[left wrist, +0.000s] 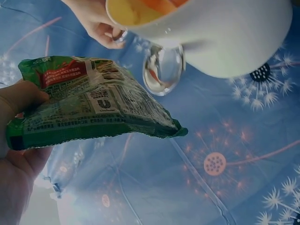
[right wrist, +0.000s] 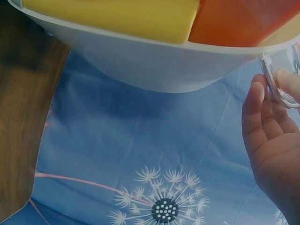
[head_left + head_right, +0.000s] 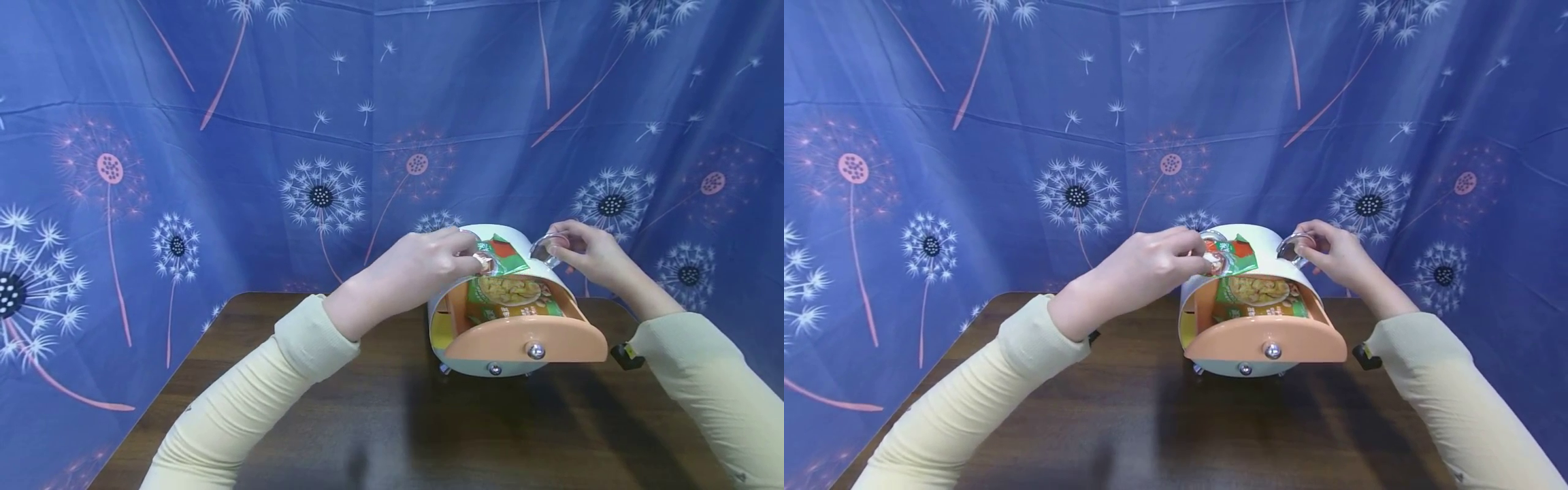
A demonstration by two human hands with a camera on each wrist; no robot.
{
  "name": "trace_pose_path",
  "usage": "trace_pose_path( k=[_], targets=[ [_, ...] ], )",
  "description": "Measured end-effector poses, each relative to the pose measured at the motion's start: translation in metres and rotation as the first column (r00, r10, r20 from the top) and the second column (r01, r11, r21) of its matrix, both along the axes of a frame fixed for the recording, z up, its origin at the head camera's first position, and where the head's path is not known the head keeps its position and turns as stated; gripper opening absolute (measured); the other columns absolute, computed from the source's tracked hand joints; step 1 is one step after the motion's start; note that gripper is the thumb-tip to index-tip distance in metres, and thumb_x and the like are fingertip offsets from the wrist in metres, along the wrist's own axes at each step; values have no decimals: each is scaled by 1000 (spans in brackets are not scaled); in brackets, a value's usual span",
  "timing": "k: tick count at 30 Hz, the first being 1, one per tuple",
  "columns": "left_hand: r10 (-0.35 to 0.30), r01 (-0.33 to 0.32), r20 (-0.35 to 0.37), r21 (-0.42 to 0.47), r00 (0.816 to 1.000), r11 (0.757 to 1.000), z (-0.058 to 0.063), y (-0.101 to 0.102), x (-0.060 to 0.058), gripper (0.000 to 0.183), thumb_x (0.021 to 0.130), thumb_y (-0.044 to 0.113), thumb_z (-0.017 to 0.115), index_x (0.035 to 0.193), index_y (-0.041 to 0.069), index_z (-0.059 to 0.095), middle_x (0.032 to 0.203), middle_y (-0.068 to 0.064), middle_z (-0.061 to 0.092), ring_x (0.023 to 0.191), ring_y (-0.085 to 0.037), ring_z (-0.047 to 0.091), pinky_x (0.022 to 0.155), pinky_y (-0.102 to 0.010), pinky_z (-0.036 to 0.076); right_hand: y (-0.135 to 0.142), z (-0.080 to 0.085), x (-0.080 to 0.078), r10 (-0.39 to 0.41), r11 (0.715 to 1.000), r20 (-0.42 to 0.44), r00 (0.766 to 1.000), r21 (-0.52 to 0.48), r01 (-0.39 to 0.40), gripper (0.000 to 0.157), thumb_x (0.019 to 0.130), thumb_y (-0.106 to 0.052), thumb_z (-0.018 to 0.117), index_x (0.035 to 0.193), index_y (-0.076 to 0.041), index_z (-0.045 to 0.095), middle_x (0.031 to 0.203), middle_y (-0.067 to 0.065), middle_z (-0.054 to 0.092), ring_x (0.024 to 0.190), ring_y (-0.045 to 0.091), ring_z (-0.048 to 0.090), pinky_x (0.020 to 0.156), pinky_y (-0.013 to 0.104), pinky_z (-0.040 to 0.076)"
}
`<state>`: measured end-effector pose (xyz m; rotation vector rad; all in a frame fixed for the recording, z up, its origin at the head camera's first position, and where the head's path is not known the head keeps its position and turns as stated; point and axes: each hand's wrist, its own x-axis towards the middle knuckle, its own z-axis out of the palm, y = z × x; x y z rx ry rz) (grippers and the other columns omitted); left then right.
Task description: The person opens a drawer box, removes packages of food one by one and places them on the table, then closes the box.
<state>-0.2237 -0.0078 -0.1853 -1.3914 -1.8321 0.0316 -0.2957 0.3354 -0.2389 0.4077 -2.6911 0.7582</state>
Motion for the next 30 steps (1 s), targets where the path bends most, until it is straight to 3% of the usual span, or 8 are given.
trace_pose_path(
  k=[12,18,25,30],
  targets=[
    [28,-30,30,67,999,997,3,-21,-17,20,84,8,69,99,19,74,91,-1,61,85,-12,57,68,-23,52,0,-1,-1,21,1000,-27,999,5,-20,42,94,-29,56,128,-6,48,95,11,49,76,1,57,57,24,51],
    [72,-74,28,107,997,991,-3,-29,-30,16,84,9,69,95,18,75,88,-1,61,82,-12,58,60,-23,51,3,0,1,-1,1000,-18,1000,6,1,46,94,-31,56,131,-5,47,98,12,52,72,-1,57,58,25,50],
    [101,-106,43,156,994,982,-11,-38,-43,18,85,4,65,92,17,75,85,-2,61,78,-13,58,53,-23,49,2,-1,0,-2,1000,7,1000,2,2,48,94,-34,55,132,-6,45,97,13,50,79,25,62,59,25,50],
    [119,-129,71,159,990,979,-16,-42,-49,20,84,1,65,92,16,75,87,-2,62,79,-14,59,54,-24,50,2,-1,0,-3,1000,9,1000,5,3,48,94,-33,55,132,-7,45,97,13,50,74,19,61,59,25,49]
  ],
)
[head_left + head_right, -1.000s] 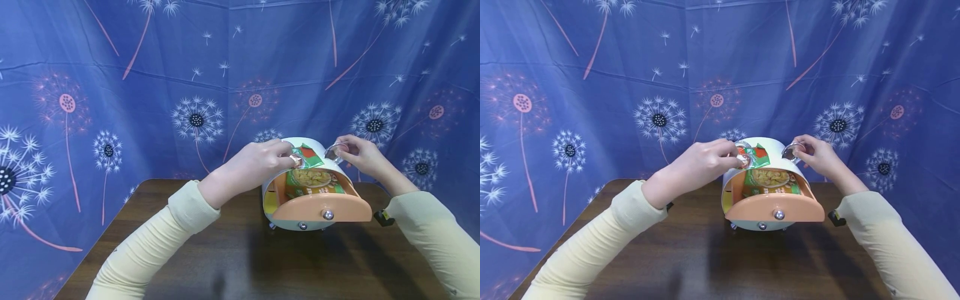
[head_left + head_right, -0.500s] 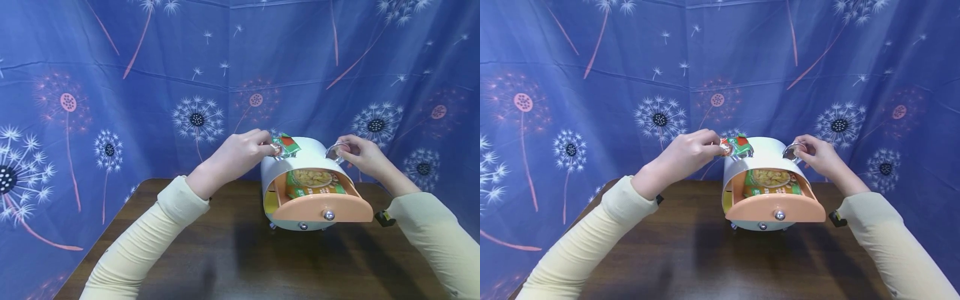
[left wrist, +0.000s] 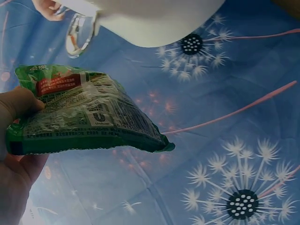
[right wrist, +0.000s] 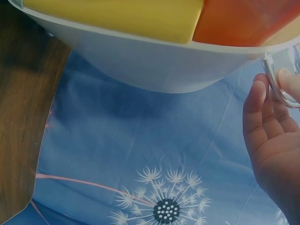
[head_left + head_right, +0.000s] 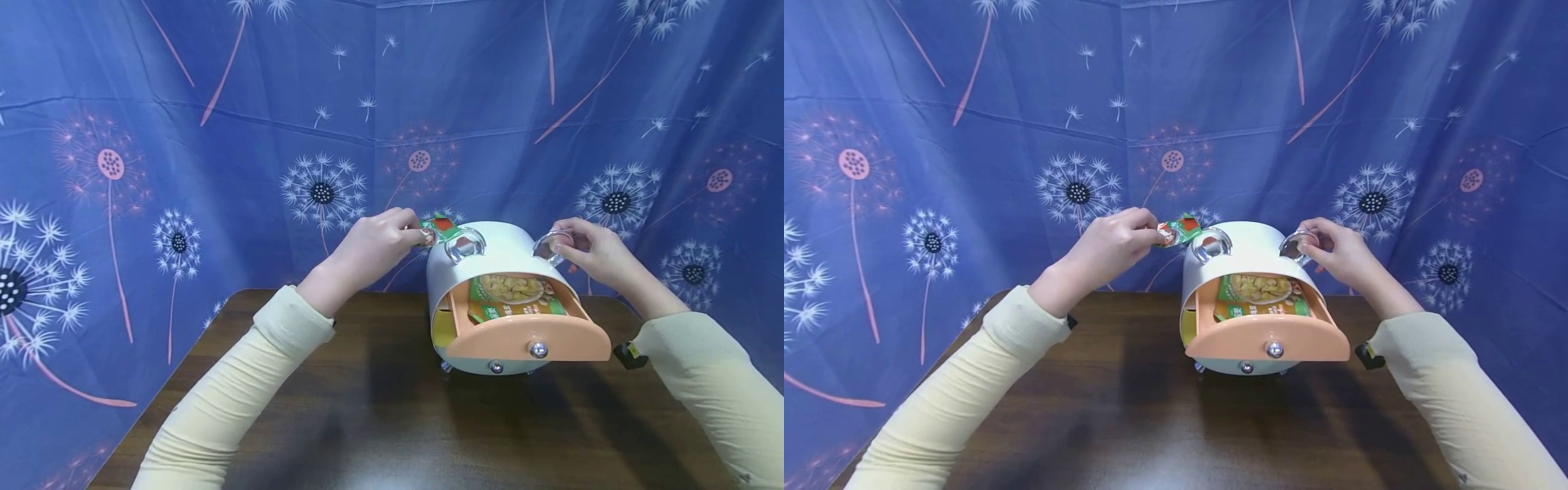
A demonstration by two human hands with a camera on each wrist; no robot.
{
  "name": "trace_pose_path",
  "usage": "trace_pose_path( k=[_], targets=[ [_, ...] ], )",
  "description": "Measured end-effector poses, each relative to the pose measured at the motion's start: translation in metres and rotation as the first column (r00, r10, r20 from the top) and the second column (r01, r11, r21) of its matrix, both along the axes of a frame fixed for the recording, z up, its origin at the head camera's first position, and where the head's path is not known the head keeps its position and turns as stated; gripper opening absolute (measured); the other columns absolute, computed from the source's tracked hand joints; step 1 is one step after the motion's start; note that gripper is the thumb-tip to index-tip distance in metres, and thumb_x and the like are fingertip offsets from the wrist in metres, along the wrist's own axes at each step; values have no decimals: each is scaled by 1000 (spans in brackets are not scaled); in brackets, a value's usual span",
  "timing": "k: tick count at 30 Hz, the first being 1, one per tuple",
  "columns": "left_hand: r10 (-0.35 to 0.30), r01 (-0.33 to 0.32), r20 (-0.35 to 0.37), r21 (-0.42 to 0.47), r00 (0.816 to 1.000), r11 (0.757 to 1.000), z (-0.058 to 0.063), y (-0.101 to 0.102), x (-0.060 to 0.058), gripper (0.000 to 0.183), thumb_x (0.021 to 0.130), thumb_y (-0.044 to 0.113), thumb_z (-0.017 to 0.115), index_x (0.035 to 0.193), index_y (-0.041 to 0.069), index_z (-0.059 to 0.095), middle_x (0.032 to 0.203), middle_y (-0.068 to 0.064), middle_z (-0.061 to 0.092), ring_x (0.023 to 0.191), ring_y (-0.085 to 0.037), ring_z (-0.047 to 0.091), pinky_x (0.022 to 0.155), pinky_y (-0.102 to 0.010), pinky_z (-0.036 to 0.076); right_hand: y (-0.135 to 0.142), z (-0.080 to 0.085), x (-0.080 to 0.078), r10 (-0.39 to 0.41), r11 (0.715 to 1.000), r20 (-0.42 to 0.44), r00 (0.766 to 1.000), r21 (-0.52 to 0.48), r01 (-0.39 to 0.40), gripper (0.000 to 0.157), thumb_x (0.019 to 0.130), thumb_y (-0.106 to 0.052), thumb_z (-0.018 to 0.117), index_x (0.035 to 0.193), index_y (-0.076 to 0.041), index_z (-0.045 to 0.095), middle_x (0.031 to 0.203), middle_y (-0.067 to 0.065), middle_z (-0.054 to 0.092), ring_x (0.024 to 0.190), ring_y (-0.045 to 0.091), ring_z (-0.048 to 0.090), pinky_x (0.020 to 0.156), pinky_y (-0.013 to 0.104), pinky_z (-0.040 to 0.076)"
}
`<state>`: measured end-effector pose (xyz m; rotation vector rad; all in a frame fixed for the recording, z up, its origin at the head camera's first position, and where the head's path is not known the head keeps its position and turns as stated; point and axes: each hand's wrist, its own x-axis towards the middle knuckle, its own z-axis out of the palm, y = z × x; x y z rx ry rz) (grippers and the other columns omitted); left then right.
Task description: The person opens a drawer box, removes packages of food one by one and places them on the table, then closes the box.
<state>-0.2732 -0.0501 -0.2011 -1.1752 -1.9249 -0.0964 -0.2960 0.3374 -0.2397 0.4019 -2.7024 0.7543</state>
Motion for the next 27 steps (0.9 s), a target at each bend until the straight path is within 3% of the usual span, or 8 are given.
trace_pose_path(
  k=[8,14,19,27],
  targets=[
    [24,-24,25,-11,999,1000,-9,-5,-8,16,85,3,66,91,14,75,87,-3,62,78,-15,59,55,-25,50,0,1,1,-7,1000,1,1000,0,7,48,94,-33,55,133,-7,44,98,14,51,72,18,62,60,25,49],
    [51,-50,24,-27,998,998,-16,-6,-14,14,85,7,68,93,15,75,86,-3,61,77,-15,58,55,-25,51,0,0,1,-3,1000,-5,1000,-3,3,49,94,-33,55,132,-5,45,99,14,51,70,7,59,59,24,50],
    [63,-62,15,-41,998,997,-24,-8,-17,12,84,13,69,94,16,75,86,-2,61,77,-15,59,57,-25,52,0,1,1,0,1000,-1,1000,-6,0,49,94,-34,55,132,-6,45,98,14,51,70,10,59,59,24,49],
    [66,-63,44,-77,997,995,-39,-12,-23,18,83,8,69,98,17,74,91,-1,61,82,-14,58,62,-27,54,0,1,0,-10,1000,10,1000,-8,10,48,94,-35,55,132,-7,45,99,14,51,71,9,59,60,25,50]
  ],
)
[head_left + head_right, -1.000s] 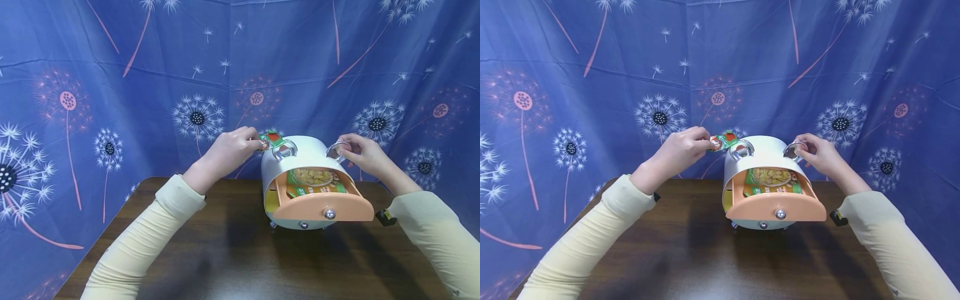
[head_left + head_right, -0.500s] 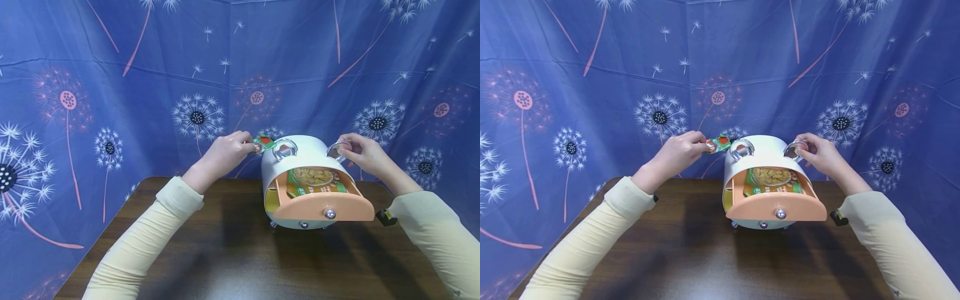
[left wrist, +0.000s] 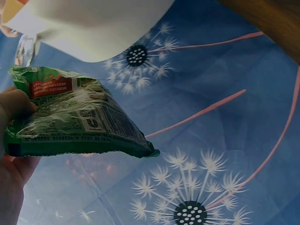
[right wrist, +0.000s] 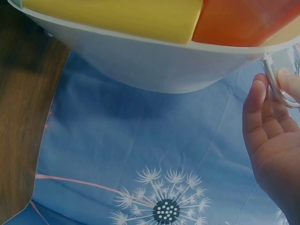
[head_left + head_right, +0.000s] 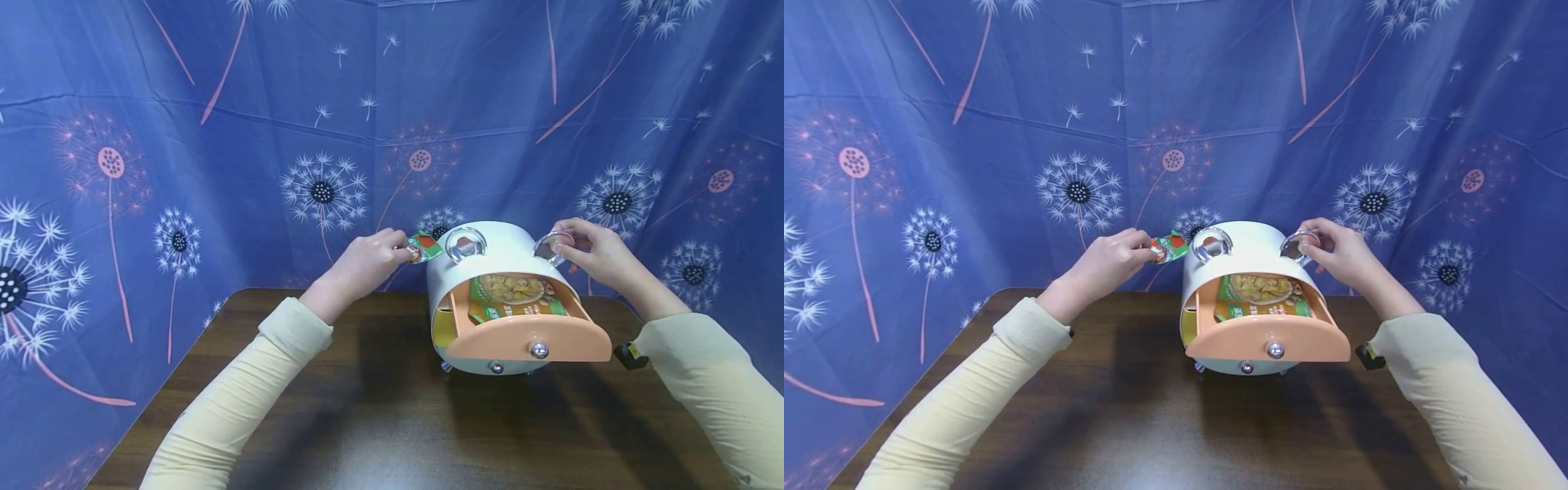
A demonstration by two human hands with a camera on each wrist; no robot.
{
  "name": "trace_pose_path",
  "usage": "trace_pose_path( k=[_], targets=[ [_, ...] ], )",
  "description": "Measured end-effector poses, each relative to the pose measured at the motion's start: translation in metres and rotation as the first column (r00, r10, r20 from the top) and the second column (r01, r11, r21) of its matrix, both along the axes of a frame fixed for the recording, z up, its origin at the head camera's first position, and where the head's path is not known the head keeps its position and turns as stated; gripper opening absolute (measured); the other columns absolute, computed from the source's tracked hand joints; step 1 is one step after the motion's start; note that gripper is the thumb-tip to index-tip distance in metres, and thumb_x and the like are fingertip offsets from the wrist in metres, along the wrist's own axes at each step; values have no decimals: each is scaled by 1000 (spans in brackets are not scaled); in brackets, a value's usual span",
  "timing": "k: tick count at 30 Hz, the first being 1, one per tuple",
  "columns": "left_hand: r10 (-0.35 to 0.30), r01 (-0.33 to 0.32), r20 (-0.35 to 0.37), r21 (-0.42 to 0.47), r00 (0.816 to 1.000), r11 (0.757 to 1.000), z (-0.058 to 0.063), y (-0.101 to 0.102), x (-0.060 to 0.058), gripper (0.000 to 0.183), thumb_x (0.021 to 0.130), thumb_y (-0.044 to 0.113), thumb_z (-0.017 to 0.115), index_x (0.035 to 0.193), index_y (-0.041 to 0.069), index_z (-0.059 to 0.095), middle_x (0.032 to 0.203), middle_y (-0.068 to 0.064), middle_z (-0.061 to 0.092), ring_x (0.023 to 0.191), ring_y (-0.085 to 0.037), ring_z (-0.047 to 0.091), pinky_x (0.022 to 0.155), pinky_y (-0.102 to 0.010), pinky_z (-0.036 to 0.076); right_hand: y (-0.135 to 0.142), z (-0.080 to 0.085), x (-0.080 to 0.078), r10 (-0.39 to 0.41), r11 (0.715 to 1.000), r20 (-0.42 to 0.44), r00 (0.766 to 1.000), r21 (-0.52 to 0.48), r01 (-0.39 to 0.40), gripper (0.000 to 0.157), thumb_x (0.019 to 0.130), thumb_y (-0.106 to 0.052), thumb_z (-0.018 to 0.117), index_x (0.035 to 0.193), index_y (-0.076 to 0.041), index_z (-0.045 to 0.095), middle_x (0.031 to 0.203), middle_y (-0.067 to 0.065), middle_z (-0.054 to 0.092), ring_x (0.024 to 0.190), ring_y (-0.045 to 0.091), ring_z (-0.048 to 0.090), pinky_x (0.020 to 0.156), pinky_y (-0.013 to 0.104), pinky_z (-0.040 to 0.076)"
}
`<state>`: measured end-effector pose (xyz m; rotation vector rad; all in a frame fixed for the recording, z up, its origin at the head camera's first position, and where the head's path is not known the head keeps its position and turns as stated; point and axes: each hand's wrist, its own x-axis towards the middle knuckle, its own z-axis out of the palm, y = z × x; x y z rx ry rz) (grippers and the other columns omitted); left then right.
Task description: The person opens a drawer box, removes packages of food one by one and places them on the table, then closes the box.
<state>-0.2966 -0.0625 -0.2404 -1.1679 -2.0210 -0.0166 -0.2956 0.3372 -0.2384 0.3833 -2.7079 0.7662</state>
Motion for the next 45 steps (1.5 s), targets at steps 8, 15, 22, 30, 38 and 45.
trace_pose_path(
  k=[8,15,22,30,38,45],
  targets=[
    [-16,16,-1,-7,1000,1000,-15,-4,-9,17,81,6,72,93,17,74,90,-2,62,82,-15,59,65,-27,55,0,-1,-1,-1,1000,-7,1000,6,1,47,94,-35,55,131,-8,46,97,13,50,71,9,60,59,25,50],
    [-18,16,-65,-33,998,999,-30,-9,-16,19,81,4,71,96,15,72,94,-3,62,87,-17,59,64,-30,56,-1,0,0,-8,1000,-4,1000,11,8,47,94,-35,55,131,-8,46,98,14,50,72,13,60,60,26,50],
    [-11,0,-176,-60,984,998,-44,-13,-25,22,79,5,72,99,12,70,97,-6,62,94,-22,61,70,-33,56,-1,-2,-1,-6,1000,-14,1000,7,6,46,94,-35,55,131,-8,46,98,14,51,74,13,61,59,25,50],
    [5,-28,-242,-94,970,995,-56,-14,-33,19,82,3,68,101,9,70,98,-7,63,91,-22,60,71,-32,56,-1,-3,-2,1,1000,-23,1000,8,-1,46,94,-34,55,131,-7,46,97,14,49,71,16,61,59,26,50],
    [1,-27,-251,-99,968,995,-66,-15,-36,18,81,4,71,98,8,71,97,-8,64,95,-24,60,80,-33,55,-1,-4,-3,-1,1000,-21,1000,2,1,44,94,-33,55,129,-8,47,96,12,48,70,15,60,58,25,49],
    [6,-32,-250,-98,968,995,-75,-17,-42,17,82,4,70,98,9,71,97,-8,64,94,-24,59,74,-33,56,-1,-4,-2,-1,1000,-25,1000,6,2,44,94,-33,56,128,-8,47,96,13,49,68,15,60,59,24,49]
  ],
)
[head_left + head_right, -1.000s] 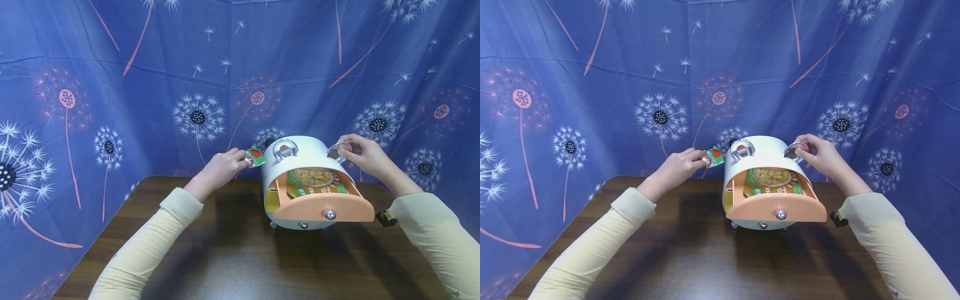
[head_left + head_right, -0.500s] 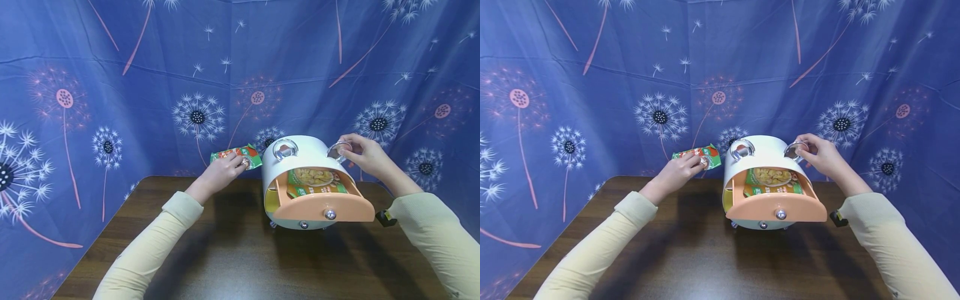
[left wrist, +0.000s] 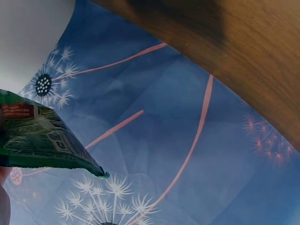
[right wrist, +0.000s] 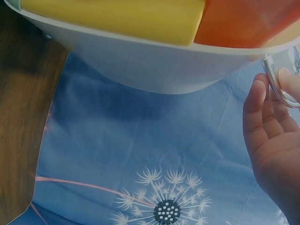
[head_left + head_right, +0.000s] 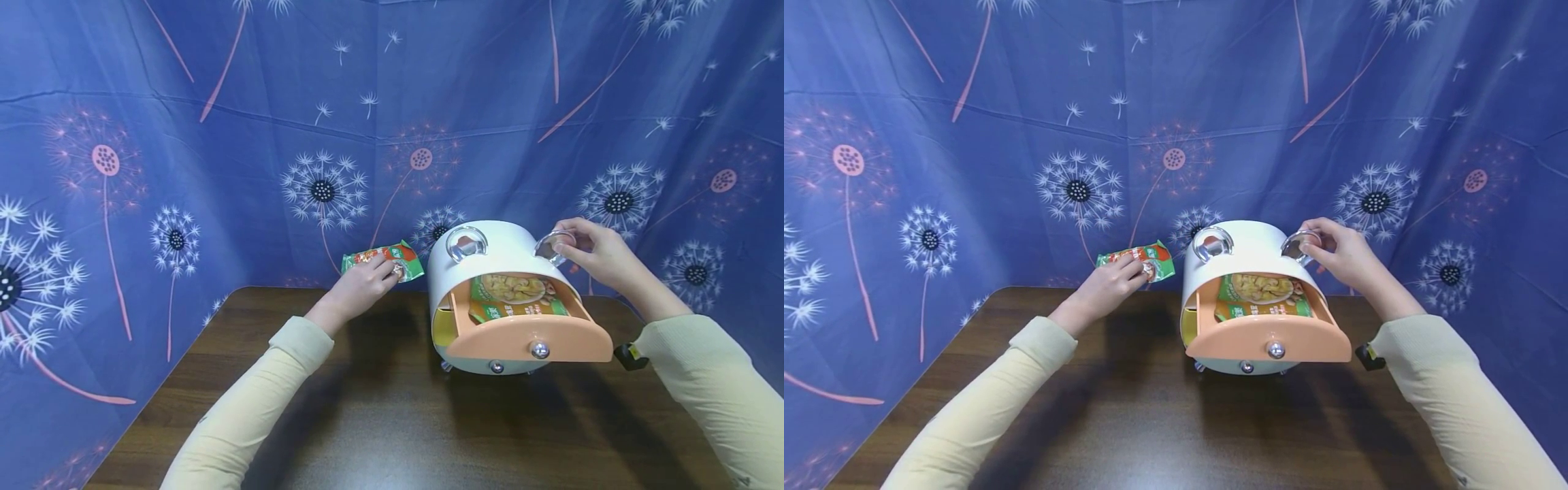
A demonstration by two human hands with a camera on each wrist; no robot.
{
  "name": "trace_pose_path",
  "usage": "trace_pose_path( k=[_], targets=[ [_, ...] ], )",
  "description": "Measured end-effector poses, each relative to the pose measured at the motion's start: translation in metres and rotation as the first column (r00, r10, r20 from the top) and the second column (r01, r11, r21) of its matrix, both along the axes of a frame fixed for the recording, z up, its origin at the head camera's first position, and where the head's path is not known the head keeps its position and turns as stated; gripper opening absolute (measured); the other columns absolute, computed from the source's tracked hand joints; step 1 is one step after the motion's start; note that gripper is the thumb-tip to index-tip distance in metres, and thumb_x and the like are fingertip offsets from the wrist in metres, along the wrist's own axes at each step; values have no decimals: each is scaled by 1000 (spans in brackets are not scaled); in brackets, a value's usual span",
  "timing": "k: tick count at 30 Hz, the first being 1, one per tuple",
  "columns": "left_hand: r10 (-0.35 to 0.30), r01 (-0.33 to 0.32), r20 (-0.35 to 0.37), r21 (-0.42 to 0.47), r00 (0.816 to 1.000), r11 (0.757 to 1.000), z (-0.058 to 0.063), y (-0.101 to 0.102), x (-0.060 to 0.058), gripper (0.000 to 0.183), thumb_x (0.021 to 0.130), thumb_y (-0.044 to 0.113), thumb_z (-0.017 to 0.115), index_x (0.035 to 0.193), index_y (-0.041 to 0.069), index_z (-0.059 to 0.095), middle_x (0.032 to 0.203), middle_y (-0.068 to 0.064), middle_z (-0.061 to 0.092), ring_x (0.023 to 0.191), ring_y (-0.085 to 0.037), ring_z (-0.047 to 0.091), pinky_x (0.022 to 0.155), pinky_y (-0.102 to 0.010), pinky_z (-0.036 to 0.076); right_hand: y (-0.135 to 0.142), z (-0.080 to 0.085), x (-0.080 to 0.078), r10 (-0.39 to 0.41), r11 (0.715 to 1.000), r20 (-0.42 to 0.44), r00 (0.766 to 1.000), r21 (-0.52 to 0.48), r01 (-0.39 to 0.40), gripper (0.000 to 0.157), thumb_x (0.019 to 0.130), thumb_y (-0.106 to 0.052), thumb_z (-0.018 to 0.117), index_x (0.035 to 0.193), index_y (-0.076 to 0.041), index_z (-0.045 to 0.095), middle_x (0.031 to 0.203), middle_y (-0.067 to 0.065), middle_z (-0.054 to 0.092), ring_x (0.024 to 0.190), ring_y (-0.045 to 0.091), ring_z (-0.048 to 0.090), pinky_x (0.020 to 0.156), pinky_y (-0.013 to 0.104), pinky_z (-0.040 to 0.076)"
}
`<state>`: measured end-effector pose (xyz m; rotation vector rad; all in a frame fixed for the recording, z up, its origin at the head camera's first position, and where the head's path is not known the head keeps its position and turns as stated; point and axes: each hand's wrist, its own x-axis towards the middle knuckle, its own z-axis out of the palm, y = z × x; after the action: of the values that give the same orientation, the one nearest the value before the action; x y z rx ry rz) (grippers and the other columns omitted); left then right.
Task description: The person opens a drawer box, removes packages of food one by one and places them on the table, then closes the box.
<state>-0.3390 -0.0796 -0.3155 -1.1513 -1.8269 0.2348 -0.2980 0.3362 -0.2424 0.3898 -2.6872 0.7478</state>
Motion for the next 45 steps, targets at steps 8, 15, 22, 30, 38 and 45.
trace_pose_path(
  k=[8,15,22,30,38,45],
  targets=[
    [-5,5,5,14,1000,1000,-8,-2,-5,16,83,3,67,99,8,69,98,-9,63,93,-25,60,74,-33,56,0,1,0,3,1000,-2,1000,-6,-3,43,94,-33,56,128,-8,48,94,11,48,70,18,61,59,22,49],
    [-12,13,-38,26,999,1000,-15,-2,-11,17,82,1,65,98,6,65,94,-8,62,91,-24,60,70,-31,55,0,1,0,6,1000,-19,1000,-6,-6,37,94,-29,55,126,-9,50,94,10,49,66,11,59,57,26,49],
    [5,-5,-39,-4,999,1000,-24,-3,-18,13,84,1,62,95,7,65,94,-8,62,88,-24,59,67,-31,55,1,1,0,5,1000,-4,1000,-17,-5,40,94,-30,55,128,-9,48,95,10,48,70,18,61,57,26,49],
    [13,-15,-25,-57,1000,998,-37,-2,-26,11,85,2,63,94,8,65,96,-7,62,90,-22,58,67,-30,55,0,1,0,7,1000,-6,1000,-24,-7,39,94,-30,56,127,-10,49,95,10,48,75,12,61,58,25,50],
    [6,-11,-41,-123,999,992,-48,-1,-26,14,81,4,69,94,10,66,97,-6,62,90,-21,57,61,-29,55,1,0,-1,8,1000,-7,1000,-30,-8,40,94,-31,56,127,-9,49,95,10,47,73,-7,54,58,25,51],
    [-25,22,-22,-126,999,992,-57,0,-28,15,80,2,69,93,11,67,96,-6,61,89,-21,56,57,-29,54,1,-1,-2,13,999,-13,1000,-37,-14,39,94,-29,56,127,-9,49,94,9,47,73,-6,55,57,26,51]
  ],
)
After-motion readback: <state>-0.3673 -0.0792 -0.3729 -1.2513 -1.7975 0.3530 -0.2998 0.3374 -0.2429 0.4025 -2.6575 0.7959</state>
